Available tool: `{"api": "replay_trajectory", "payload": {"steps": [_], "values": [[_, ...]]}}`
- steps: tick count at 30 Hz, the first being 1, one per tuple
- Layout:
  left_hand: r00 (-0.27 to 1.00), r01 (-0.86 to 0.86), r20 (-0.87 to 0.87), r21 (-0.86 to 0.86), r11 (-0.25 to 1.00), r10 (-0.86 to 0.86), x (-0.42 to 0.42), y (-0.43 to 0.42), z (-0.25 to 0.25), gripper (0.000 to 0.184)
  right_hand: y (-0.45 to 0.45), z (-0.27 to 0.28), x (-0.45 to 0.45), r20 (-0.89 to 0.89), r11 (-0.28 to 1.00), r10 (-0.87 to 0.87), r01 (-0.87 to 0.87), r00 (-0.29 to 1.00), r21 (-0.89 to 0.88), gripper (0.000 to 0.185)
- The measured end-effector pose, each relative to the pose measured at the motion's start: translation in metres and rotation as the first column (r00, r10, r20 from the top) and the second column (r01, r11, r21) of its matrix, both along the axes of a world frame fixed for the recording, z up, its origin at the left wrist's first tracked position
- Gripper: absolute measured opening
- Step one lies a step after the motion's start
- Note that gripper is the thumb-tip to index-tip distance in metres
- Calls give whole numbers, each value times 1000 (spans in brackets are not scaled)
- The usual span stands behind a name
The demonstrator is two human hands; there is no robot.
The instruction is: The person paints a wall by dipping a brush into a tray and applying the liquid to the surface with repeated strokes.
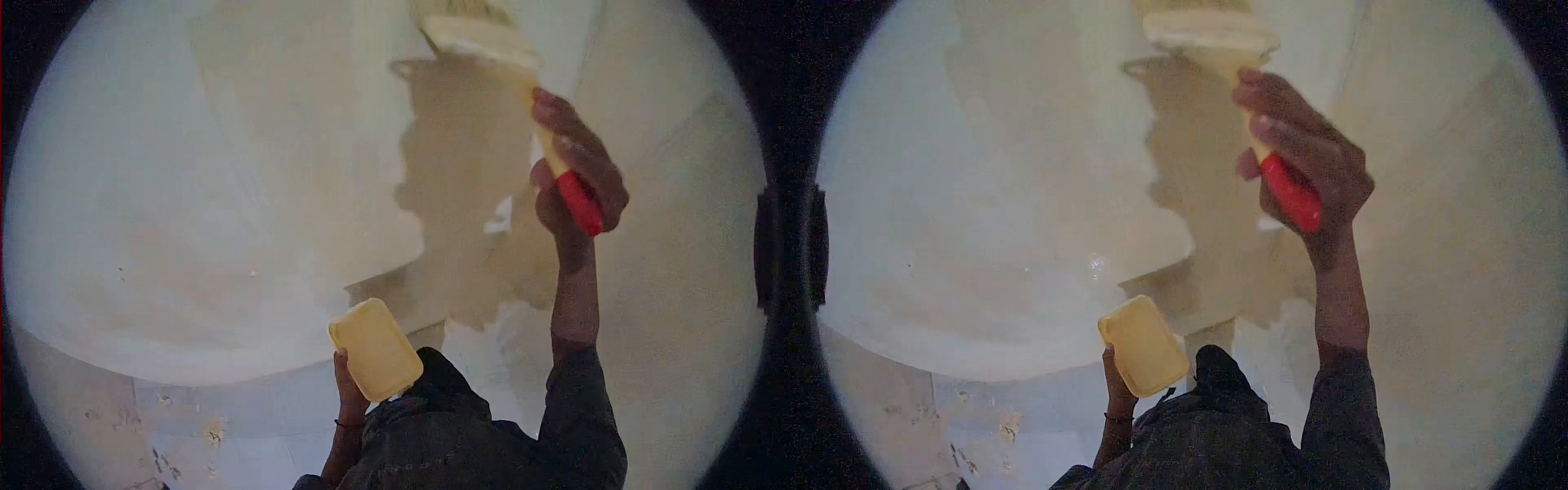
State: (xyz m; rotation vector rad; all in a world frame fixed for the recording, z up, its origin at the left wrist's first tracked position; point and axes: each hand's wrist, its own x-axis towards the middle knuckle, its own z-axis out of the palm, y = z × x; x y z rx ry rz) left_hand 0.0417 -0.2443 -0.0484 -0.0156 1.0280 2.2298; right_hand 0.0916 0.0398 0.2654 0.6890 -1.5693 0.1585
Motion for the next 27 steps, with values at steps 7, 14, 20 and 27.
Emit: {"api": "replay_trajectory", "payload": {"steps": [7,14,20,27], "values": [[996,-32,83,72,997,26,6,-10,6,55,-6,-49,13,192,996,70,-58,979,-68,36],[988,-78,140,107,991,63,17,-19,17,53,-20,-96,29,336,975,81,-4,938,-222,44],[997,-67,39,61,996,65,11,-16,13,52,-18,-143,47,503,955,111,48,857,-291,51],[988,-114,111,90,989,104,19,-14,26,51,-21,-199,42,634,941,66,163,770,-296,45]]}}
